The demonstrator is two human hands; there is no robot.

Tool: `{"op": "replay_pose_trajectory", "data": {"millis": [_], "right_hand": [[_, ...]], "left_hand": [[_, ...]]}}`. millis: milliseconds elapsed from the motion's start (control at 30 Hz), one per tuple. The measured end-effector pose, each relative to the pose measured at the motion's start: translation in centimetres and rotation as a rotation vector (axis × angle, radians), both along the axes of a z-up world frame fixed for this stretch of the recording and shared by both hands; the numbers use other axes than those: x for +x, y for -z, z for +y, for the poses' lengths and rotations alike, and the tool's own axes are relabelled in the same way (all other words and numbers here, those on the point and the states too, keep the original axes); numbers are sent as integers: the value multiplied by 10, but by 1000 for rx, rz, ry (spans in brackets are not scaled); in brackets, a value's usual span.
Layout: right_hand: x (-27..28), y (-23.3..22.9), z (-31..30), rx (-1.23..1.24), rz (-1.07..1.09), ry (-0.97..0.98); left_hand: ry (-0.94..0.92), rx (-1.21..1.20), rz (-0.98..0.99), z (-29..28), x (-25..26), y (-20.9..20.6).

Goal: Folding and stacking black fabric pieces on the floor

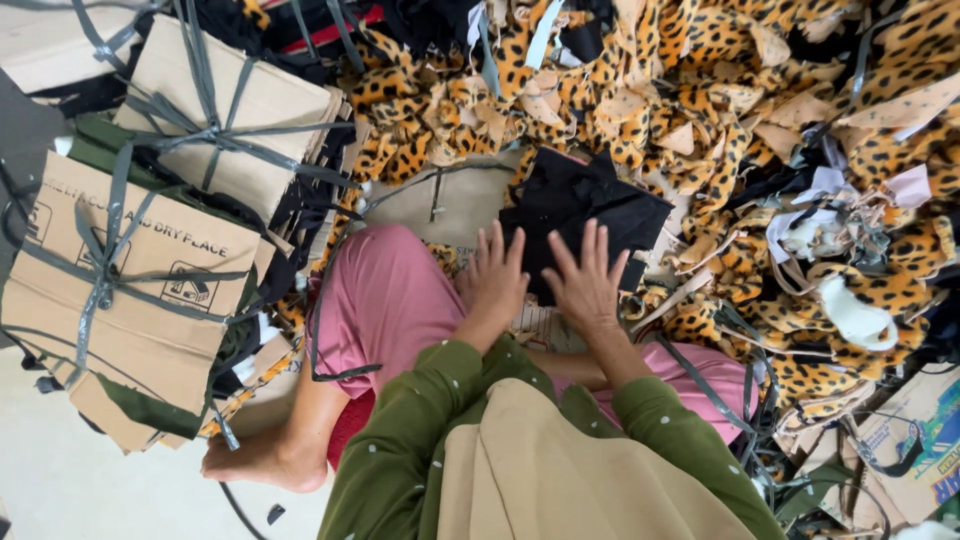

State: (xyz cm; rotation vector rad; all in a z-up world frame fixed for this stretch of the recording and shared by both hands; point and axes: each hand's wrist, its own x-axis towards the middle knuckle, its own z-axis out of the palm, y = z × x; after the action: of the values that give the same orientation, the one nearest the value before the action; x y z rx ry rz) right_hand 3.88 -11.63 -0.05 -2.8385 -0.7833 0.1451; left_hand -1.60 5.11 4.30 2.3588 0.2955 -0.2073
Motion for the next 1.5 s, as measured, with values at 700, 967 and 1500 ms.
{"op": "replay_pose_trajectory", "data": {"millis": [700, 967, 1500], "right_hand": [[15, 30, 11, -405, 350, 7], [17, -9, 6, -237, 354, 7], [204, -78, 228, -169, -146, -379]], "left_hand": [[301, 246, 486, -25, 1, 85], [277, 159, 427, -25, -2, 40], [-248, 136, -55, 143, 132, -21]]}}
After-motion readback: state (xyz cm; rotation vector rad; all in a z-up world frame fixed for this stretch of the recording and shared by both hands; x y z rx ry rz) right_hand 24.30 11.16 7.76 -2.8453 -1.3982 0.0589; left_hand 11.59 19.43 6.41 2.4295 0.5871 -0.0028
